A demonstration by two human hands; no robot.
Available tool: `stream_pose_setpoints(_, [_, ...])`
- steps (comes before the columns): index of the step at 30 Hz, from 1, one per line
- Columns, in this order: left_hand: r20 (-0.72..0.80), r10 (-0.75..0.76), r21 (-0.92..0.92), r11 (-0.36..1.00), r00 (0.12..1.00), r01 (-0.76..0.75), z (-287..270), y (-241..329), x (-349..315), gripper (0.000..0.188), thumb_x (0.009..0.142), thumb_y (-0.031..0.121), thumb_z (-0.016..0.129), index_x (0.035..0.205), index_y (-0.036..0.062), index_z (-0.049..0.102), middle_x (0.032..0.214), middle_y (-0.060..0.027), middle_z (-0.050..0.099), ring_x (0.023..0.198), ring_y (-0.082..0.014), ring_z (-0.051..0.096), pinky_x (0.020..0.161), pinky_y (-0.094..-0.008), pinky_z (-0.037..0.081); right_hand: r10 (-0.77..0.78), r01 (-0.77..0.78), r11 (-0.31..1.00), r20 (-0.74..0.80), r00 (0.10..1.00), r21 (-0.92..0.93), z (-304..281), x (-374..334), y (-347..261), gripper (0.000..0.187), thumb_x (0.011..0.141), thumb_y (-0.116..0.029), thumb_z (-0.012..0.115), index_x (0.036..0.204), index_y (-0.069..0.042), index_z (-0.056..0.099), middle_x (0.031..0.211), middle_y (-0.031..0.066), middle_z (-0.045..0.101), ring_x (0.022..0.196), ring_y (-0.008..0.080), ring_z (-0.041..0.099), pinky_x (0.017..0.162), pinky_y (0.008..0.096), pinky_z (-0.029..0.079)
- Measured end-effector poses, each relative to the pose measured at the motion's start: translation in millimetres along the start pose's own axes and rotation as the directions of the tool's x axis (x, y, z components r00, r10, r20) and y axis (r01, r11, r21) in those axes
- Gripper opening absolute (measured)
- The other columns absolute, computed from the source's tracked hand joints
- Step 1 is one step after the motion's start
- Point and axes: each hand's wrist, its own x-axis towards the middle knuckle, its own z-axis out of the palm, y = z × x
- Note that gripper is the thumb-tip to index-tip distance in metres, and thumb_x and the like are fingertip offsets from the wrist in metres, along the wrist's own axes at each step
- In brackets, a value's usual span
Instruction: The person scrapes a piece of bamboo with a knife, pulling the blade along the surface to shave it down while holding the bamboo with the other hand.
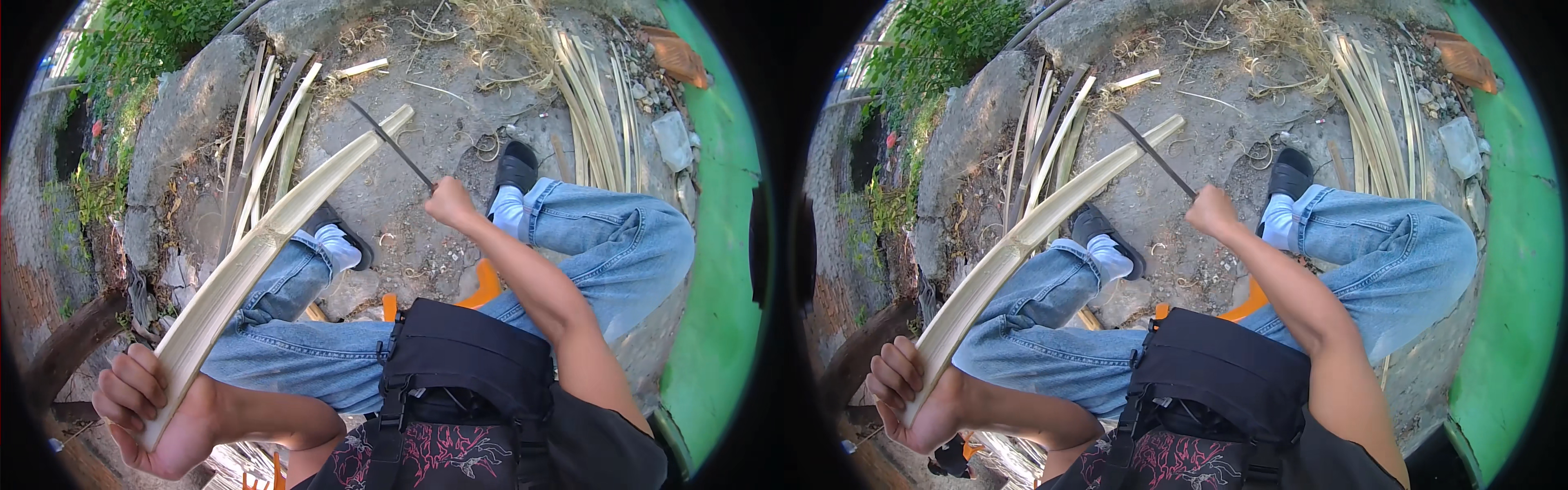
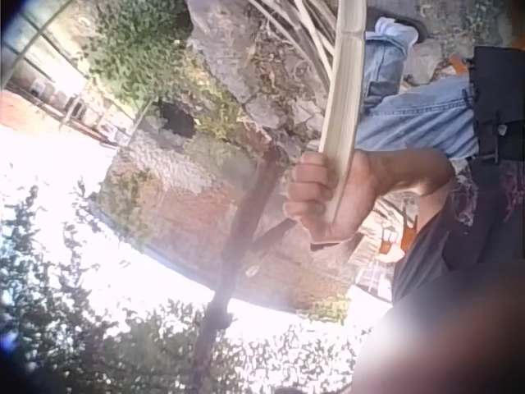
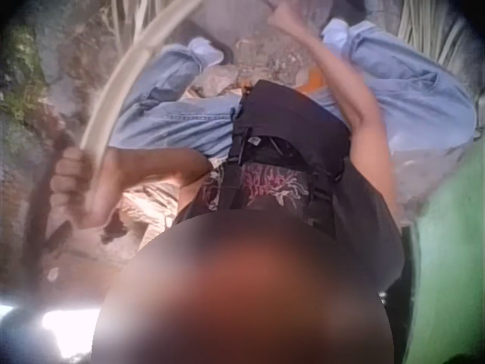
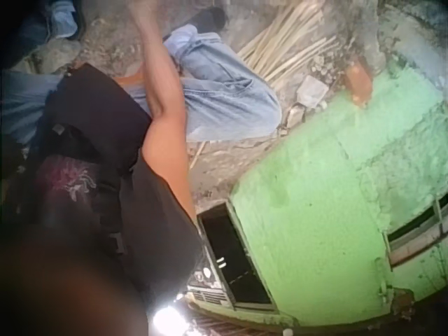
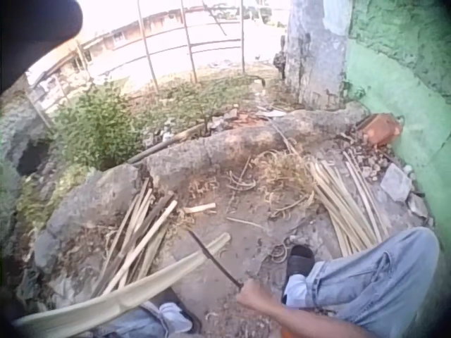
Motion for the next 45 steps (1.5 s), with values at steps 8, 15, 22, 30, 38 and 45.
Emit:
stream_pose_setpoints(8, [0.033, -0.017, -0.015, 1.000, 0.999, 0.018, -5.3, -4.0, 5.9, 0.025, 0.070, 0.016, 0.047, 0.057, 0.0164, 0.026, 0.055, 0.0011, 0.024, 0.048, -0.0100, 0.023, 0.050, -0.0269, 0.020, -0.217, 0.212, 0.953, 0.001, 0.976, 0.216, 2.2, -57.2, -78.3, 0.021, 0.064, -0.010, 0.058, 0.076, 0.007, 0.062, 0.064, 0.0244, 0.060, 0.064, 0.0378, 0.062, 0.062, 0.0412, 0.050])
stream_pose_setpoints(15, [0.029, 0.024, 0.042, 0.999, 0.999, -0.025, -7.1, -1.4, 5.8, 0.024, 0.069, 0.016, 0.047, 0.057, 0.0163, 0.026, 0.054, 0.0010, 0.024, 0.047, -0.0100, 0.023, 0.050, -0.0270, 0.020, -0.367, 0.350, 0.919, 0.068, 0.928, 0.185, -12.1, -70.7, -89.4, 0.018, 0.065, -0.011, 0.059, 0.073, 0.004, 0.062, 0.063, 0.0233, 0.060, 0.062, 0.0387, 0.060, 0.062, 0.0416, 0.049])
stream_pose_setpoints(22, [0.062, -0.013, 0.037, 0.999, 0.998, 0.011, -11.1, -0.3, 8.4, 0.025, 0.077, 0.019, 0.046, 0.060, 0.0154, 0.028, 0.054, 0.0015, 0.026, 0.047, -0.0088, 0.025, 0.050, -0.0270, 0.020, -0.071, 0.070, 0.992, 0.014, 0.997, 0.104, 11.0, -12.1, -17.8, 0.018, 0.063, -0.010, 0.060, 0.067, 0.008, 0.060, 0.062, 0.0238, 0.059, 0.060, 0.0376, 0.061, 0.060, 0.0417, 0.048])
stream_pose_setpoints(30, [0.059, 0.022, 0.011, 1.000, 0.998, -0.022, -15.0, -3.4, 11.4, 0.026, 0.075, 0.019, 0.048, 0.059, 0.0160, 0.028, 0.054, 0.0015, 0.026, 0.046, -0.0085, 0.025, 0.049, -0.0265, 0.019, -0.230, 0.228, 0.971, 0.019, 0.973, 0.077, 3.5, -34.6, -49.4, 0.017, 0.065, -0.012, 0.059, 0.070, 0.005, 0.061, 0.064, 0.0221, 0.060, 0.063, 0.0371, 0.061, 0.062, 0.0410, 0.048])
stream_pose_setpoints(38, [0.031, 0.046, -0.067, 0.997, 0.998, -0.044, -35.8, -8.6, 25.1, 0.026, 0.078, 0.022, 0.046, 0.061, 0.0149, 0.028, 0.054, 0.0014, 0.026, 0.046, -0.0088, 0.025, 0.049, -0.0258, 0.020, 0.125, -0.145, 0.970, 0.111, 0.986, 0.193, 25.4, 17.9, -15.8, 0.021, 0.064, -0.013, 0.059, 0.054, 0.003, 0.052, 0.047, 0.0139, 0.051, 0.035, 0.0234, 0.051, 0.034, 0.0383, 0.037])
stream_pose_setpoints(45, [-0.166, 0.091, -0.119, 0.987, 0.982, -0.112, -49.9, -21.2, 36.1, 0.025, 0.076, 0.023, 0.042, 0.063, 0.0128, 0.024, 0.053, -0.0003, 0.020, 0.047, -0.0104, 0.018, 0.044, -0.0265, 0.016, -0.020, 0.014, 0.989, 0.038, 0.999, 0.147, 15.5, 18.4, 2.5, 0.019, 0.068, -0.015, 0.061, 0.056, -0.002, 0.052, 0.046, 0.0067, 0.049, 0.033, 0.0160, 0.044, 0.032, 0.0320, 0.031])
